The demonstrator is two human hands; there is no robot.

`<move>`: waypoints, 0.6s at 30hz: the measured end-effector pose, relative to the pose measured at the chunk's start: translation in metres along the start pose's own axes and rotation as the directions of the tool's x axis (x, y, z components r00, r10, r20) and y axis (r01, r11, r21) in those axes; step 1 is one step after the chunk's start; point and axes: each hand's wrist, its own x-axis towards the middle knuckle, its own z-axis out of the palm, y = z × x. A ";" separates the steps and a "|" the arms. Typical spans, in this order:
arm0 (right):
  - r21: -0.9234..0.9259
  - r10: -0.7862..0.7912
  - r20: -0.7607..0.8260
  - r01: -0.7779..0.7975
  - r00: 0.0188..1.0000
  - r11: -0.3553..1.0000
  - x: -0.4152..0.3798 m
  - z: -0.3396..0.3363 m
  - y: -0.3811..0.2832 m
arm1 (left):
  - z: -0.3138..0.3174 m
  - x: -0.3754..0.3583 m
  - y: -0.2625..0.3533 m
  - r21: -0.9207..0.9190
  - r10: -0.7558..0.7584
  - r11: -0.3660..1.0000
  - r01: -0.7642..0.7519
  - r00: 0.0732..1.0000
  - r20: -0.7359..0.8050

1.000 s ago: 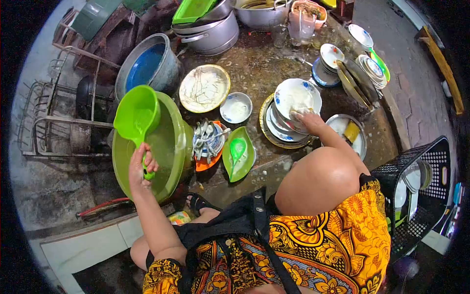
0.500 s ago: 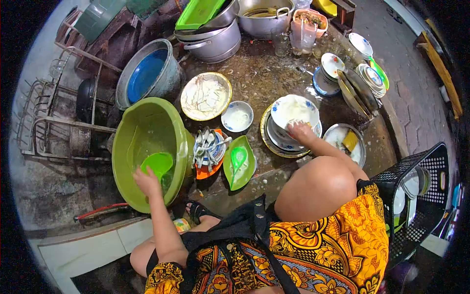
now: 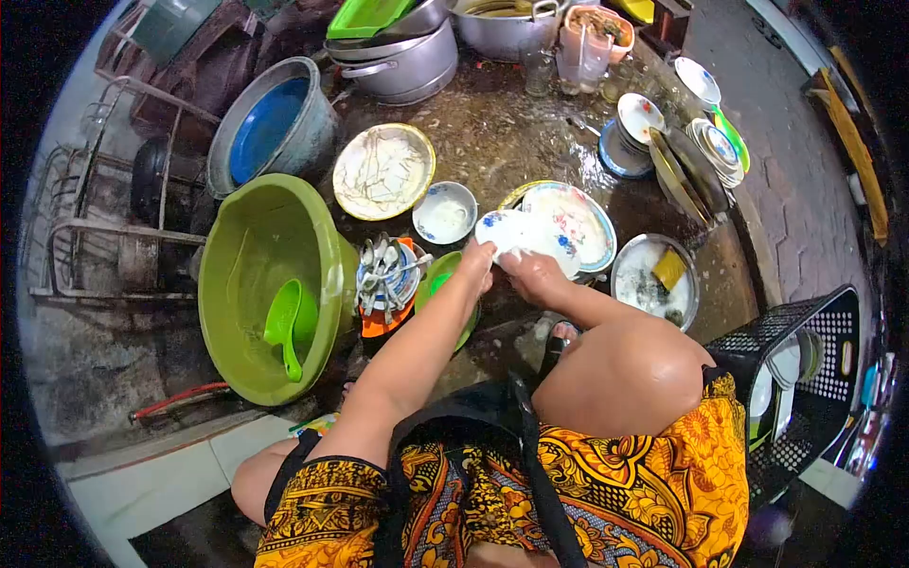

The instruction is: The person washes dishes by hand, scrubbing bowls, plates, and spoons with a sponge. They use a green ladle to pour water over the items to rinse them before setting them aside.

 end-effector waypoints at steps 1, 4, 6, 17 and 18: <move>0.010 0.010 0.000 -0.010 1.000 1.000 -0.006 0.000 0.000 | -0.004 0.003 -0.007 -0.003 0.025 1.000 -0.025 0.998 -0.050; -0.380 -0.590 0.176 0.607 0.788 0.697 -0.001 -0.005 0.022 | -0.029 0.025 -0.033 -0.091 0.155 0.982 -0.166 0.981 -0.117; -0.223 -0.548 0.030 0.540 0.836 0.812 0.008 -0.014 0.049 | -0.033 0.019 -0.030 -0.080 0.204 0.973 -0.215 0.971 -0.127; -0.372 -0.529 0.106 0.527 0.842 0.764 0.013 0.003 0.023 | -0.016 0.010 -0.003 0.030 0.211 0.977 -0.209 0.960 -0.183; -0.472 -0.451 0.159 0.469 0.878 0.747 0.002 -0.006 0.018 | -0.021 0.010 -0.001 -0.024 0.235 0.970 -0.241 0.961 -0.148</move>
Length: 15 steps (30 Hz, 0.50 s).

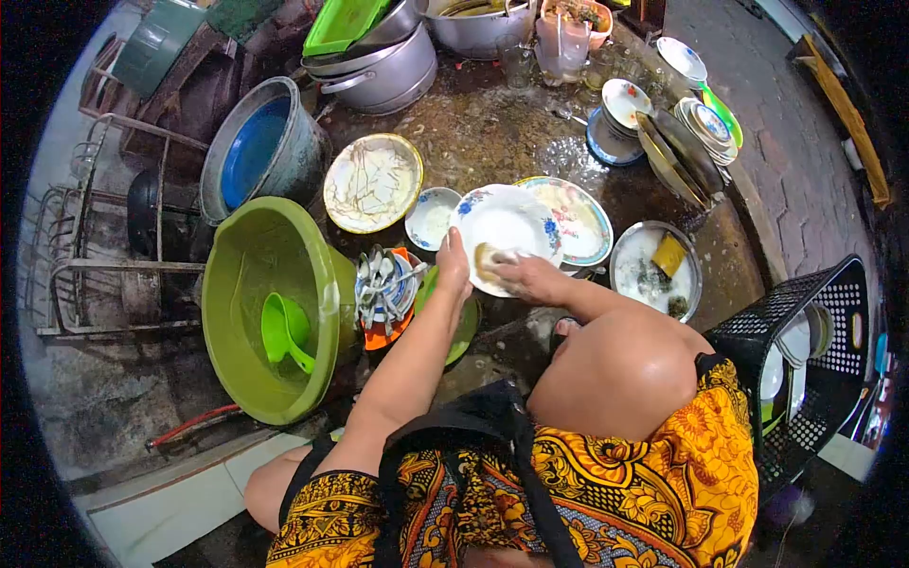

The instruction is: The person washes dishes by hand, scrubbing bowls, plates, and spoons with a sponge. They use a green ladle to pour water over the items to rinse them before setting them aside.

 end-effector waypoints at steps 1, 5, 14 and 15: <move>0.002 0.000 -0.003 0.000 1.000 1.000 -0.004 -0.004 0.007 | -0.005 0.001 0.002 -0.060 0.021 0.998 -0.019 0.999 0.035; -0.364 0.401 0.019 -0.367 0.916 0.856 0.011 -0.037 0.029 | -0.016 0.002 -0.008 0.054 0.030 0.998 -0.036 0.992 0.121; -0.070 0.051 -0.008 -0.052 0.999 0.996 0.008 0.001 -0.001 | -0.016 0.015 -0.003 -0.295 -0.172 0.935 0.197 0.979 0.107; -0.111 0.026 0.085 -0.017 0.996 0.994 0.002 -0.003 0.008 | -0.021 0.018 -0.001 -0.294 -0.170 0.936 0.195 0.980 0.108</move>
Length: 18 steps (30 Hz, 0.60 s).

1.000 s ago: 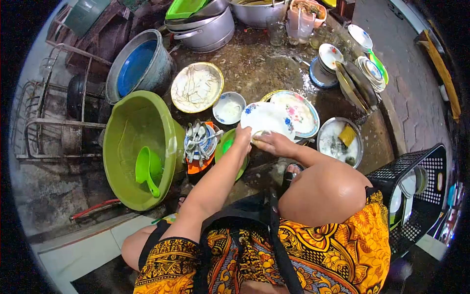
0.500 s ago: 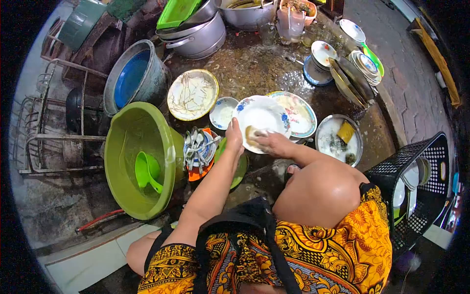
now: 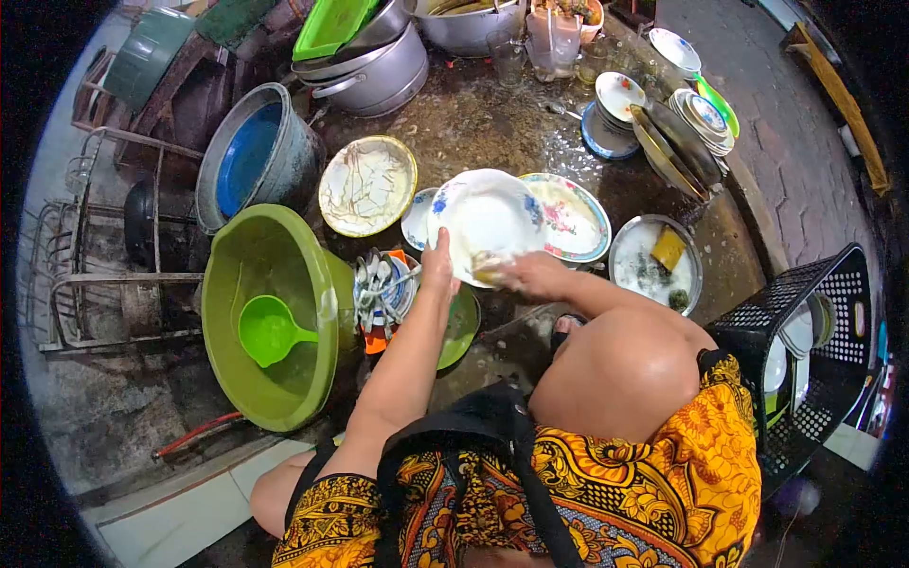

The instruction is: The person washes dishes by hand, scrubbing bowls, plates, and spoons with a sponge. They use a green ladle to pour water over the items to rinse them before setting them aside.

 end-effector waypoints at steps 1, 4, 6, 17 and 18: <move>-0.086 0.066 -0.032 -0.069 0.997 0.994 -0.004 -0.005 0.012 | -0.004 -0.001 0.001 0.118 0.129 0.984 -0.134 0.990 0.047; -0.359 0.280 -0.183 -0.329 0.943 0.874 0.008 -0.023 0.034 | 0.007 -0.015 0.000 0.273 0.199 0.937 -0.219 0.975 0.102; -0.368 0.068 -0.411 -0.233 0.909 0.900 0.020 -0.026 0.027 | 0.022 -0.022 -0.010 0.319 0.193 0.929 -0.189 0.981 0.020; -0.084 0.279 -0.165 -0.295 0.946 0.952 0.004 -0.015 0.049 | 0.002 -0.031 0.006 0.365 0.235 0.903 -0.227 0.972 0.024; -0.160 0.255 -0.212 -0.291 0.943 0.943 0.006 -0.021 0.050 | 0.008 -0.035 0.007 0.468 0.205 0.861 -0.201 0.978 0.042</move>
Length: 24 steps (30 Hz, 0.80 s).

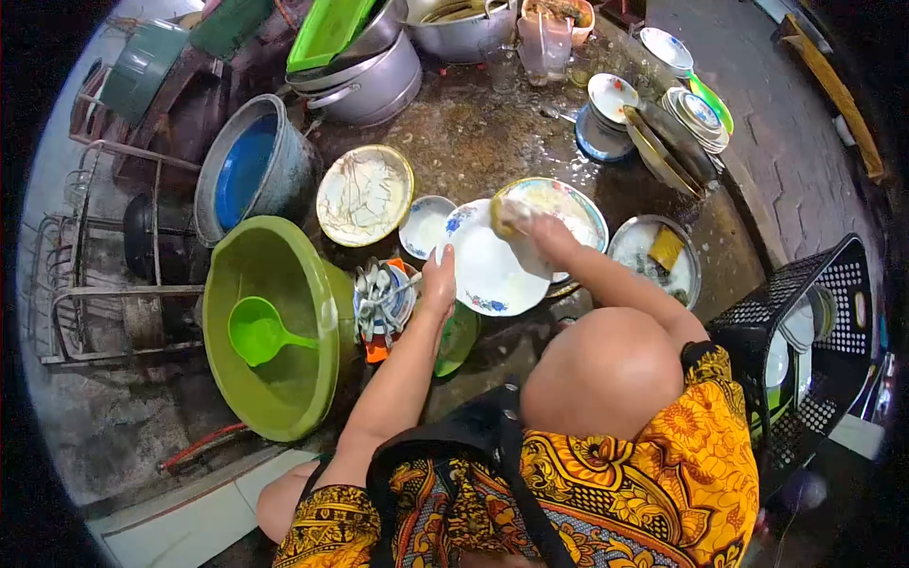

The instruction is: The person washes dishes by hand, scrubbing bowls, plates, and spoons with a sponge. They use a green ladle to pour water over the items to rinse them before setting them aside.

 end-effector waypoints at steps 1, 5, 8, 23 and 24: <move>-0.001 0.008 -0.001 -0.008 1.000 1.000 0.002 0.002 -0.009 | 0.005 -0.006 0.004 0.136 0.029 0.990 -0.030 1.000 0.005; 0.359 -0.117 0.045 0.093 0.992 0.929 -0.004 -0.004 -0.074 | 0.019 -0.009 0.016 0.398 -0.008 0.917 0.033 0.998 -0.065; 0.431 -0.424 -0.130 0.436 0.896 0.790 -0.020 0.013 -0.081 | -0.004 0.016 -0.011 0.152 0.066 0.987 -0.055 0.995 -0.069; 0.359 -0.225 0.120 0.169 0.967 0.918 -0.022 0.025 -0.063 | -0.007 0.027 -0.028 -0.188 0.041 0.981 -0.044 0.999 -0.016; 0.202 -0.253 0.200 0.213 0.947 0.956 -0.022 0.030 -0.046 | -0.010 0.026 -0.023 -0.191 0.038 0.981 -0.043 0.999 -0.029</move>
